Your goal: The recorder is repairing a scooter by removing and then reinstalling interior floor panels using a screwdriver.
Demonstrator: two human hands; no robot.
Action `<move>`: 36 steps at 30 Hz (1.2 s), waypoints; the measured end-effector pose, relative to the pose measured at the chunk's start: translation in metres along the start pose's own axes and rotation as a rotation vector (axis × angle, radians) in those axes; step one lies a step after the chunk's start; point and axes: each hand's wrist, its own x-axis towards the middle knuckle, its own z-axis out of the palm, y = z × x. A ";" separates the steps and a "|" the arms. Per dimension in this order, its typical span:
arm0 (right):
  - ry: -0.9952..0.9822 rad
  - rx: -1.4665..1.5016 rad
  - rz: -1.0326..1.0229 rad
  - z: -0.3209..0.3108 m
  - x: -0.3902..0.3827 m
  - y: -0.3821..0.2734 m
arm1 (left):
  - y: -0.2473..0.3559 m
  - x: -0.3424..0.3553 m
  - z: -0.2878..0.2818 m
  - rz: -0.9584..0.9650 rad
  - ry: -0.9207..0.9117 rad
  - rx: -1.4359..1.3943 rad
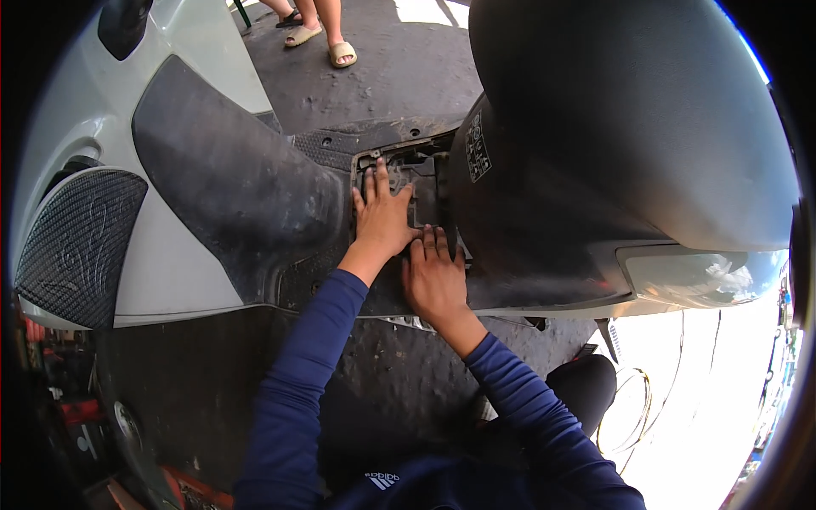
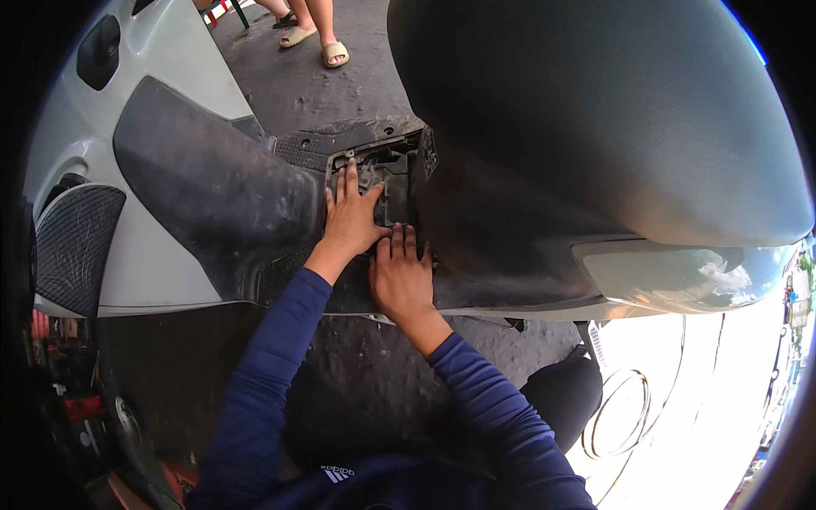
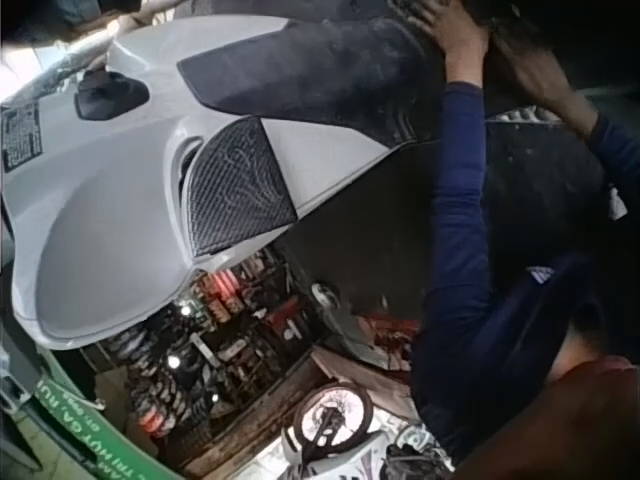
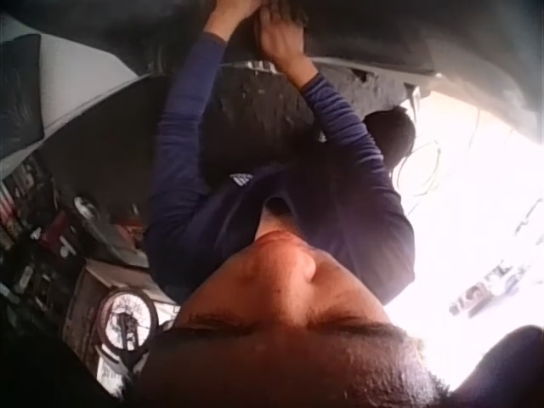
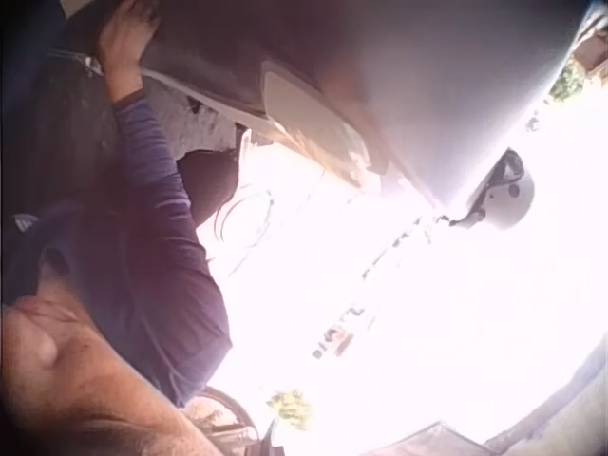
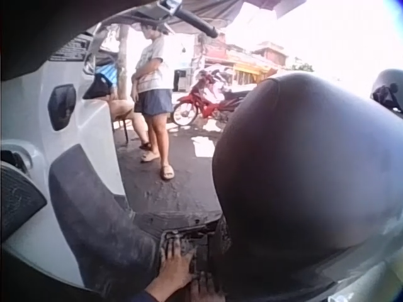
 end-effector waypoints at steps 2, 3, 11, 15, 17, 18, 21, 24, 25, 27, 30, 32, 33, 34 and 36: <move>-0.005 0.015 -0.034 0.003 0.003 0.000 | -0.013 0.000 0.007 0.101 0.074 0.016; -0.004 0.018 -0.057 -0.002 0.000 -0.001 | -0.018 -0.006 0.010 0.149 0.103 0.018; -0.096 0.172 -0.015 -0.019 0.012 0.000 | -0.066 -0.042 -0.023 0.443 0.183 -0.233; 0.113 0.092 -0.193 -0.010 -0.005 0.013 | -0.063 -0.177 -0.042 0.256 -0.066 -0.814; 0.324 0.551 -0.172 -0.018 -0.019 0.001 | -0.110 -0.208 0.006 0.169 -0.173 -0.613; 0.399 0.695 -0.185 -0.017 -0.037 -0.012 | -0.145 -0.224 0.042 -0.038 -0.201 -0.398; 0.143 1.005 -0.080 0.021 -0.099 -0.045 | -0.194 -0.242 0.129 -0.631 -0.280 0.000; -0.466 0.710 0.061 0.101 -0.143 -0.048 | -0.198 -0.232 0.192 -0.214 0.077 0.143; -0.533 0.641 0.028 0.131 -0.161 -0.042 | -0.195 -0.217 0.200 0.014 0.126 0.107; -0.592 0.578 -0.003 0.186 -0.181 -0.042 | -0.195 -0.182 0.226 0.204 0.197 -0.064; -0.476 0.455 0.037 0.226 -0.192 -0.050 | -0.176 -0.111 0.231 -0.135 0.027 -0.045; -0.382 0.610 0.272 0.236 -0.178 -0.059 | -0.209 -0.099 0.240 0.003 0.237 -0.101; -0.310 0.736 0.526 0.242 -0.184 -0.060 | -0.222 -0.103 0.252 0.143 0.425 -0.185; -0.268 0.717 0.541 0.245 -0.186 -0.044 | -0.220 -0.099 0.253 0.164 0.363 -0.253; -0.256 0.658 0.522 0.243 -0.193 -0.005 | -0.200 -0.107 0.264 0.180 0.271 -0.098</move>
